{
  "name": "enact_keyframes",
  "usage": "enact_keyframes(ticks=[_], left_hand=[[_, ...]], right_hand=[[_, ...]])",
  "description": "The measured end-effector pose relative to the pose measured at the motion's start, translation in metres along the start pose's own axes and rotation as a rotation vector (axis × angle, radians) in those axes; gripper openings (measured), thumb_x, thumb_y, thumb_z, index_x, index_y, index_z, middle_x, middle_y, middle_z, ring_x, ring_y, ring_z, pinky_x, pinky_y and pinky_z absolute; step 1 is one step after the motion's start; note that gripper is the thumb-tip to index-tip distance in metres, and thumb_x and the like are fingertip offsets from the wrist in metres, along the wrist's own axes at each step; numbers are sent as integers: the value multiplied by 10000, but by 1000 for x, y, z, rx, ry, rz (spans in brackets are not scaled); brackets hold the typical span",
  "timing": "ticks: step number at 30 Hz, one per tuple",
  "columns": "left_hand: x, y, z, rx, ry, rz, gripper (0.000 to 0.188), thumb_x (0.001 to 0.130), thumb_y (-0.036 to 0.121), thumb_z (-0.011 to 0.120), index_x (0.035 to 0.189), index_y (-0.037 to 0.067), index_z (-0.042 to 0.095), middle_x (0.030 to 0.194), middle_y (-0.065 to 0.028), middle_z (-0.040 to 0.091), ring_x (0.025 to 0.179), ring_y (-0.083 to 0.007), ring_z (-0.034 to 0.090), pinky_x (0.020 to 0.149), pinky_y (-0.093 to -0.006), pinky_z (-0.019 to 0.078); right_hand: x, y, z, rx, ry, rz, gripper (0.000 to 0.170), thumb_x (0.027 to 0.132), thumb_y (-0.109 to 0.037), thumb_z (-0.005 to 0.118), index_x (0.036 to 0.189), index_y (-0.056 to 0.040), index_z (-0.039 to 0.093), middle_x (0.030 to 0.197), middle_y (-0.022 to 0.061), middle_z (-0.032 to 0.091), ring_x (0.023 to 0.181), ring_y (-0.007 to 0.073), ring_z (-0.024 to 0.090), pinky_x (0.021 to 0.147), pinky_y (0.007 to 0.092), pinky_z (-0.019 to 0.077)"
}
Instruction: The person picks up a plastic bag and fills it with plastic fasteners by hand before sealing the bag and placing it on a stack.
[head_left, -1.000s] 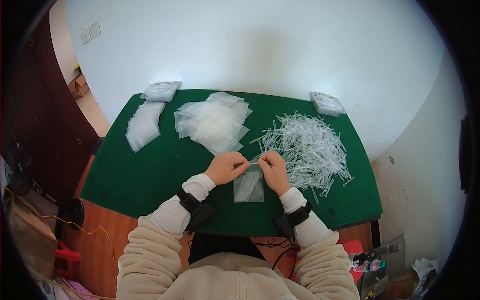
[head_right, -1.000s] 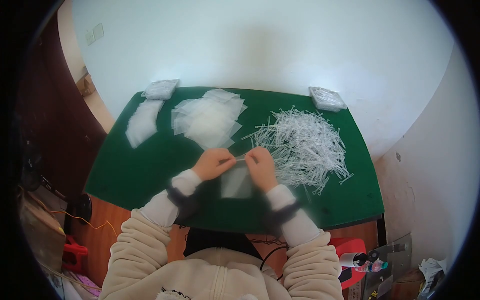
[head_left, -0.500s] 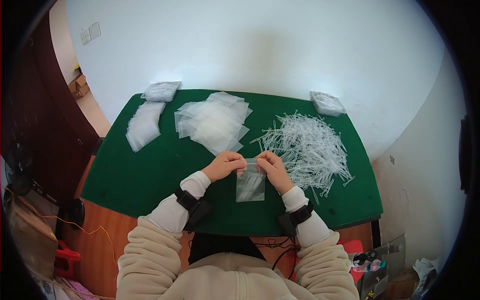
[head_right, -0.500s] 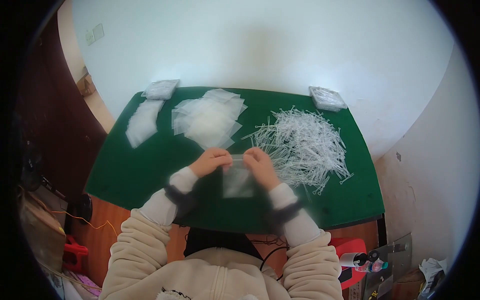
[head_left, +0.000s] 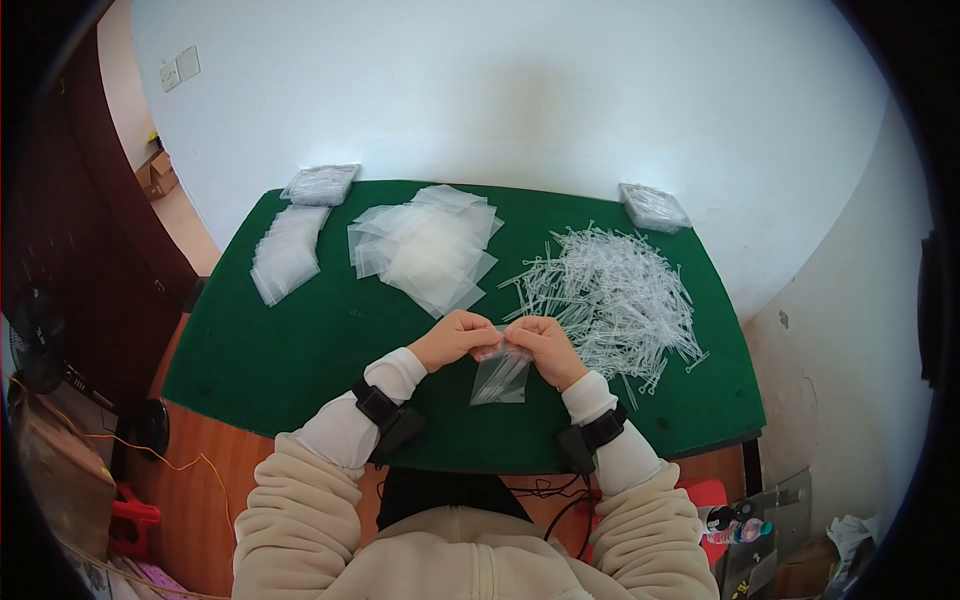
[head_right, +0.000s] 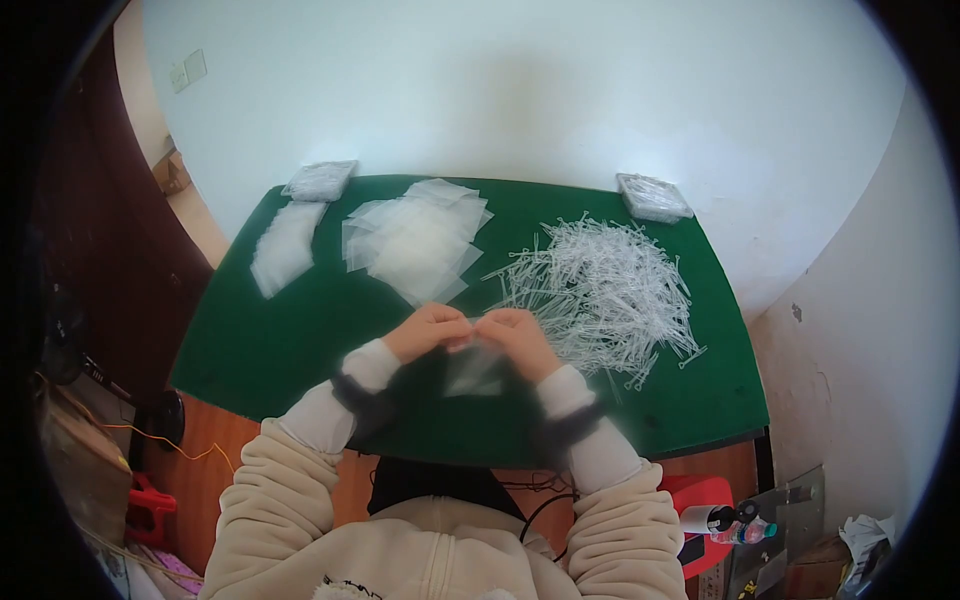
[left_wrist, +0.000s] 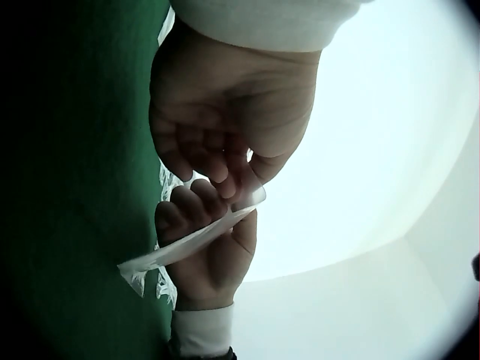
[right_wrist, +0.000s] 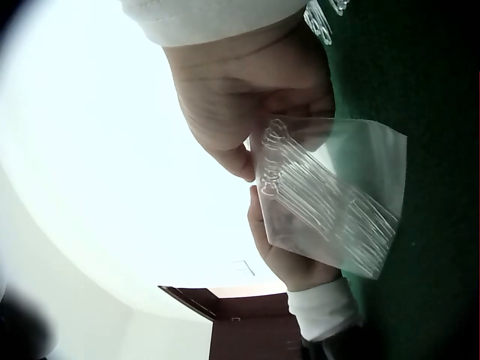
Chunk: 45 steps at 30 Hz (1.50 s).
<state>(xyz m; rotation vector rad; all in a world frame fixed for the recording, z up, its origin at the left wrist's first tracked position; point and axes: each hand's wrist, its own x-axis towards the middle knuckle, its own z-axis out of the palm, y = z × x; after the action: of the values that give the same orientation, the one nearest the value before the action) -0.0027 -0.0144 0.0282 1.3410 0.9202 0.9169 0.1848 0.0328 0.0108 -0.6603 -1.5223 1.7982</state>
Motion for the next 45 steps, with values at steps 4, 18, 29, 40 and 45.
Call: enact_keyframes(ticks=[4,18,29,40,45], left_hand=[[0,1,1,-35,26,-8,186,847,168,540,773,6,595,665,-17,547,616,-97,508,593,-207,401],[-1,-1,-5,-392,79,-36,132,851,147,529,805,34,581,765,-26,562,718,-125,532,683,-272,441],[0,1,-16,-455,-57,-105,157,879,176,493,878,42,576,911,-76,630,809,-144,595,743,-278,473],[0,-1,-19,237,-127,-27,193,833,192,535,830,19,621,789,-37,610,730,-101,537,665,-226,420],[-1,3,-9,154,-96,-47,181,830,186,549,806,18,615,739,-7,584,689,-76,508,647,-202,399]], right_hand=[[0,0,-1,52,-4,35,119,798,-127,559,724,-41,596,665,-24,542,613,56,477,571,193,366],[1,-3,-7,389,18,51,97,859,-112,506,787,-52,533,732,-2,532,668,99,509,646,244,427],[4,0,-8,506,49,76,89,854,-97,483,784,-54,517,741,6,499,666,112,490,634,252,426],[4,8,-2,-73,21,-12,86,840,-89,517,767,-46,534,659,-16,513,590,75,486,571,204,410],[5,9,0,-227,34,-101,91,834,-91,527,754,-48,533,645,-35,499,569,56,465,535,188,372]])
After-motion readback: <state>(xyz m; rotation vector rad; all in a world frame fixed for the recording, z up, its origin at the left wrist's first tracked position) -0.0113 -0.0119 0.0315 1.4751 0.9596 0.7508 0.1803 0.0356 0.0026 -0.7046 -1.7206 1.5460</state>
